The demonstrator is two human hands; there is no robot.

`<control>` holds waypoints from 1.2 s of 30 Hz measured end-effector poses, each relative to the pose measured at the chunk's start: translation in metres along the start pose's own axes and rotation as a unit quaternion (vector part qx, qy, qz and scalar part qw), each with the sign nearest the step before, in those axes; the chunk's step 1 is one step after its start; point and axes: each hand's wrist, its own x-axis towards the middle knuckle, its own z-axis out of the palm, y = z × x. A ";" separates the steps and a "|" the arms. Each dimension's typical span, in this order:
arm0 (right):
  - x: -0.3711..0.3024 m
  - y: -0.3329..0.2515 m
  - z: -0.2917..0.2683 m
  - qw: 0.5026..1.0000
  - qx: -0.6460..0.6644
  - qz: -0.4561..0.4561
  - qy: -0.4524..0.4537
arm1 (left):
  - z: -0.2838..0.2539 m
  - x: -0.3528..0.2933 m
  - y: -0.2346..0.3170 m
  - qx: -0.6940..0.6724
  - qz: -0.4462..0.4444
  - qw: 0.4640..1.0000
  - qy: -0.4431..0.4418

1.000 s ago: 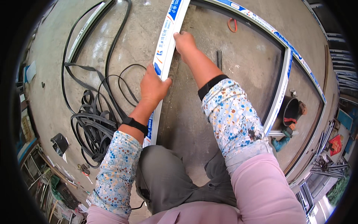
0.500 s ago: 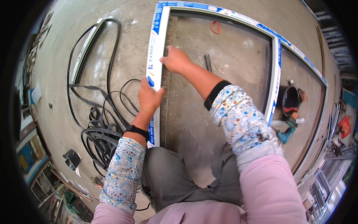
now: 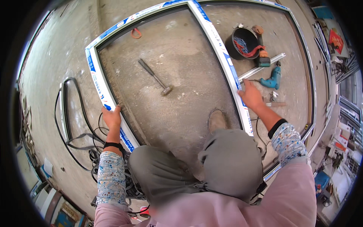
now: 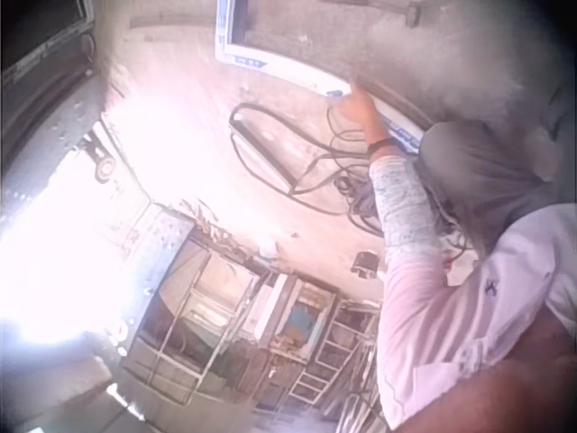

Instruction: Assembling a metal window frame by attaching hinges and drilling holes.

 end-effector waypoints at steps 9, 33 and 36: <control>-0.048 0.040 0.088 0.996 0.068 0.050 -0.002 | -0.003 0.015 -0.011 0.071 -0.014 0.996 -0.049; -0.024 0.075 0.098 0.976 0.204 -0.070 0.028 | 0.079 0.003 0.548 0.251 0.421 0.837 -0.243; -0.031 0.076 0.097 0.977 0.198 -0.066 0.042 | 0.100 0.026 0.559 0.314 0.496 0.769 -0.255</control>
